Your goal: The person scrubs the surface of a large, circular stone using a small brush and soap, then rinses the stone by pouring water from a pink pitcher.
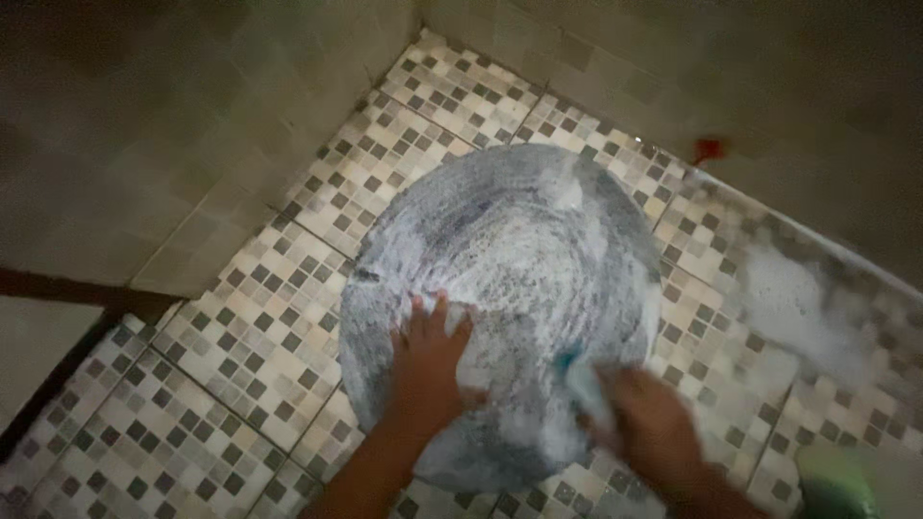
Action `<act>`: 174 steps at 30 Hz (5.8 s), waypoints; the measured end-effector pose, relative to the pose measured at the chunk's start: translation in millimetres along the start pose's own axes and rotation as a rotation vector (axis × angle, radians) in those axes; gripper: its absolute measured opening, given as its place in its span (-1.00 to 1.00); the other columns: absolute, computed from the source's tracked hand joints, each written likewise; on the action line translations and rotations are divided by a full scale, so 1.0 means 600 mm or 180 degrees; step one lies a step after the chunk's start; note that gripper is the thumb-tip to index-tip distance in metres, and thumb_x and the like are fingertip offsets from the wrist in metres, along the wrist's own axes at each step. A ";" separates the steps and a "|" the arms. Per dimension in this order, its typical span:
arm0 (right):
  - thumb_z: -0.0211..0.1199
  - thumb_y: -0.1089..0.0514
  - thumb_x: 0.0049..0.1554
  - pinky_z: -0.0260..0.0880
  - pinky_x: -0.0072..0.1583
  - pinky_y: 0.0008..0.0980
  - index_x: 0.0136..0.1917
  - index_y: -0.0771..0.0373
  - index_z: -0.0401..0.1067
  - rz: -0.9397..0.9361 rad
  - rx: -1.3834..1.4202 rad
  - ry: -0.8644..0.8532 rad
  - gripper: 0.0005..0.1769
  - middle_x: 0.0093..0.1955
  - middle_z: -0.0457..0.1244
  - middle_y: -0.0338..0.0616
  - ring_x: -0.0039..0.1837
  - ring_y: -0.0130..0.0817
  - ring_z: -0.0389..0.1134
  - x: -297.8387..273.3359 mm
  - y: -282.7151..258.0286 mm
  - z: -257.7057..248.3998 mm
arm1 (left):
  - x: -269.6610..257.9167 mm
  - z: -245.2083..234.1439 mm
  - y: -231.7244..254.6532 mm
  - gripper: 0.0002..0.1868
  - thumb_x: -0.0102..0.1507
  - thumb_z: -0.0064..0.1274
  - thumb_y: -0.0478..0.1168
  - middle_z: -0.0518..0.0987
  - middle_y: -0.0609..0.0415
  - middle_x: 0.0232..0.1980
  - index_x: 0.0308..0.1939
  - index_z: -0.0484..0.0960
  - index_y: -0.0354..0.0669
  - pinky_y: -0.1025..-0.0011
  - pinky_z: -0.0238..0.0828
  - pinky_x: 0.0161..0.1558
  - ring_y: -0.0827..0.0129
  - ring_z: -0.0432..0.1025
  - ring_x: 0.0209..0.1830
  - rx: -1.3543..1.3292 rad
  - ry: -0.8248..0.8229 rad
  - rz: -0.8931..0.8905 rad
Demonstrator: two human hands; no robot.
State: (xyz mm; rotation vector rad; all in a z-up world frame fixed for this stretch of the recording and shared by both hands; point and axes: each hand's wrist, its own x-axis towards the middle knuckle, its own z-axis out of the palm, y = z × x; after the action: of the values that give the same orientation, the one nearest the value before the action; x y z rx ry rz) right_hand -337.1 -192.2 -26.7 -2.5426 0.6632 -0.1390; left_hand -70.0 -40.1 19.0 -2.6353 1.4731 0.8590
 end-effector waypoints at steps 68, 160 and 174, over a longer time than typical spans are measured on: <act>0.34 -0.23 0.12 0.52 -0.06 -0.13 0.48 0.09 0.30 -0.0963 -0.0904 -0.0916 -0.24 0.07 0.36 0.09 -0.07 -0.09 0.42 0.293 0.000 -0.079 | 0.105 -0.083 -0.033 0.48 -0.25 0.64 0.17 -0.27 -0.14 0.67 0.57 0.00 0.06 -0.20 -0.32 0.54 -0.10 -0.39 0.67 0.0112 -0.0300 0.0118; 0.28 0.03 0.14 0.45 -0.03 -0.05 0.50 -0.12 0.30 -0.0211 -0.0795 0.0210 -0.35 0.19 0.29 0.28 0.03 0.03 0.36 0.301 -0.053 -0.067 | 0.061 -0.029 -0.125 -0.03 0.03 0.31 0.30 -0.16 -0.32 0.62 0.45 0.35 0.11 -0.23 -0.32 0.44 -0.13 -0.26 0.62 -0.0237 0.0972 0.0724; 0.32 0.12 0.06 0.44 -0.07 -0.05 0.44 0.04 0.37 -0.1538 -0.0028 -0.0118 -0.35 0.00 0.36 0.13 -0.01 -0.01 0.39 0.145 -0.127 -0.006 | 0.061 -0.004 -0.118 0.08 0.02 0.30 0.34 -0.24 -0.36 0.64 0.53 0.23 0.12 -0.30 -0.53 0.44 -0.25 -0.44 0.62 -0.0338 0.1055 0.0771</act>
State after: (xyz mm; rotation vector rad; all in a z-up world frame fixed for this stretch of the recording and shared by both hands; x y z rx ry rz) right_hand -228.6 -178.1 11.9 -2.6590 0.0238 -0.2520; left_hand 2.0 -29.7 -14.0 -2.8246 1.9040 0.5386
